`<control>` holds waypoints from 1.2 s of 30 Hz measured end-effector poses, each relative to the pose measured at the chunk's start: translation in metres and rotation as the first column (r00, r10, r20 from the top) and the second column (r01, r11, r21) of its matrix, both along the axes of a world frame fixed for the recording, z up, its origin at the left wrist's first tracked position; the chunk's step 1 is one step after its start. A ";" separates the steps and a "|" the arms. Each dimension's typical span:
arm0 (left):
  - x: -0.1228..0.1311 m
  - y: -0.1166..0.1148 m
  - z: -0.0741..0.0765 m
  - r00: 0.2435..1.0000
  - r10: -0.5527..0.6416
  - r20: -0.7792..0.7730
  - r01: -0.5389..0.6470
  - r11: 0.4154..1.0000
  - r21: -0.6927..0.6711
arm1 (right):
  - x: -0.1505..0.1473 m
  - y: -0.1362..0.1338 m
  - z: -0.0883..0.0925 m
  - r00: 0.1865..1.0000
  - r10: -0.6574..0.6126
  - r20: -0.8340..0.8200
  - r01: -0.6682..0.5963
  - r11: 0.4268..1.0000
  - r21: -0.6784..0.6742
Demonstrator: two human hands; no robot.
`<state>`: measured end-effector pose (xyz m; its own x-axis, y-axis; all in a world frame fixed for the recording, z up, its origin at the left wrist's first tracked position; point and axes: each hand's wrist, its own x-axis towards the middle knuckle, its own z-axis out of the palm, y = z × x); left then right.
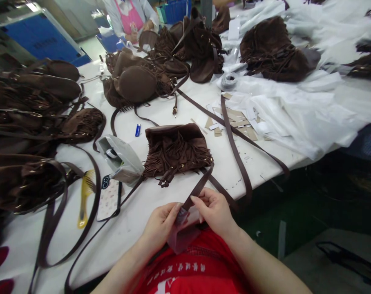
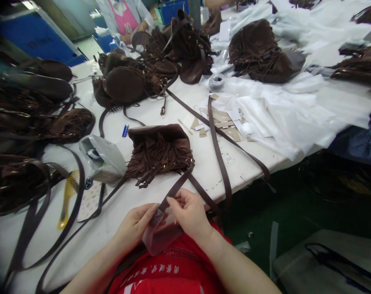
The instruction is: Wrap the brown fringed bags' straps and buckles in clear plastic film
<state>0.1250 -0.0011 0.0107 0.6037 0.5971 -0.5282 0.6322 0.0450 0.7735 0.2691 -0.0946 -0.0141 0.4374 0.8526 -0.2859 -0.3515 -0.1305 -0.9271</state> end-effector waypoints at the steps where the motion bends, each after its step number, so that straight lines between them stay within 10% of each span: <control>1: 0.004 0.001 0.002 1.000 -0.015 -0.003 0.015 0.999 0.038 | 0.001 0.000 0.001 1.000 -0.005 -0.016 0.005 1.000 -0.001; 15: -0.008 0.004 0.010 0.997 -0.033 0.076 0.064 0.892 -0.447 | 0.002 -0.014 -0.004 0.990 -0.131 -0.056 0.132 0.991 0.016; 36: 0.019 0.018 0.008 0.966 -0.216 0.144 0.252 0.917 -0.310 | 0.010 -0.002 0.001 0.994 0.063 0.089 -0.064 0.998 0.005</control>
<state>0.1437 0.0171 0.0191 0.7675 0.2392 -0.5947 0.5717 0.1642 0.8038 0.2792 -0.0964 -0.0127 0.4059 0.8815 -0.2412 -0.2586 -0.1423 -0.9554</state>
